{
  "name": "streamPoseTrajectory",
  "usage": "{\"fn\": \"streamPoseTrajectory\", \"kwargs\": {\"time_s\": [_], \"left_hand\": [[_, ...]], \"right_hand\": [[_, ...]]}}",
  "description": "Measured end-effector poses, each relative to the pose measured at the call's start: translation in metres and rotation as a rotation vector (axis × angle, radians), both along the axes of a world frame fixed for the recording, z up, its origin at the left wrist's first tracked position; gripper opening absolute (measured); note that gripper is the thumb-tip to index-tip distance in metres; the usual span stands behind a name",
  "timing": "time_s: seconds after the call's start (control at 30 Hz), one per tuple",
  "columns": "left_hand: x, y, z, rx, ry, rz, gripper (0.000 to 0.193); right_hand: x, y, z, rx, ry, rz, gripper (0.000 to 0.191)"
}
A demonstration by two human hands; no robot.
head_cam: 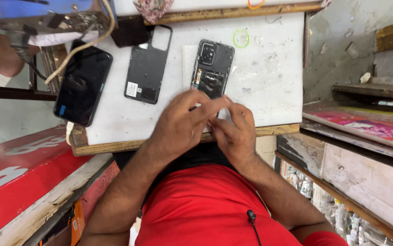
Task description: The person secures a smartphone with rubber bands, then uses a red-handled tool to apply adhesive to the internal components of a disassembled phone. The person also briefly handles a second phone to display a QR code on its screen.
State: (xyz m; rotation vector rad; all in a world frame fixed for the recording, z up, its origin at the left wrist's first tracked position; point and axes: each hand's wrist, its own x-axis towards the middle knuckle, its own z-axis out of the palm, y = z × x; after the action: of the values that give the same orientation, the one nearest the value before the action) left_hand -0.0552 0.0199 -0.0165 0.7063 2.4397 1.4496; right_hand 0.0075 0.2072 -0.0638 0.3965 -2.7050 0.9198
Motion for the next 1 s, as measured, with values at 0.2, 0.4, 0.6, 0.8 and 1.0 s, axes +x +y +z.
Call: {"fn": "streamPoseTrajectory", "kwargs": {"time_s": [0.2, 0.4, 0.6, 0.8, 1.0], "left_hand": [[0.004, 0.003, 0.007, 0.005, 0.423, 0.092, 0.048], [0.008, 0.007, 0.021, 0.028, 0.544, 0.120, 0.054], [0.011, -0.001, 0.031, 0.128, 0.412, 0.002, 0.055], [0.021, 0.006, 0.036, 0.115, 0.303, 0.026, 0.047], [0.027, 0.006, 0.039, 0.039, 0.310, 0.131, 0.047]], "right_hand": [[-0.007, -0.004, 0.006, 0.016, 0.008, 0.004, 0.023], [-0.006, -0.002, 0.019, 0.029, -0.017, -0.002, 0.030], [-0.002, 0.001, 0.020, 0.053, -0.029, 0.007, 0.023], [-0.001, 0.004, 0.024, 0.019, 0.010, 0.039, 0.023], [0.000, 0.003, 0.032, 0.002, 0.006, 0.074, 0.024]]}}
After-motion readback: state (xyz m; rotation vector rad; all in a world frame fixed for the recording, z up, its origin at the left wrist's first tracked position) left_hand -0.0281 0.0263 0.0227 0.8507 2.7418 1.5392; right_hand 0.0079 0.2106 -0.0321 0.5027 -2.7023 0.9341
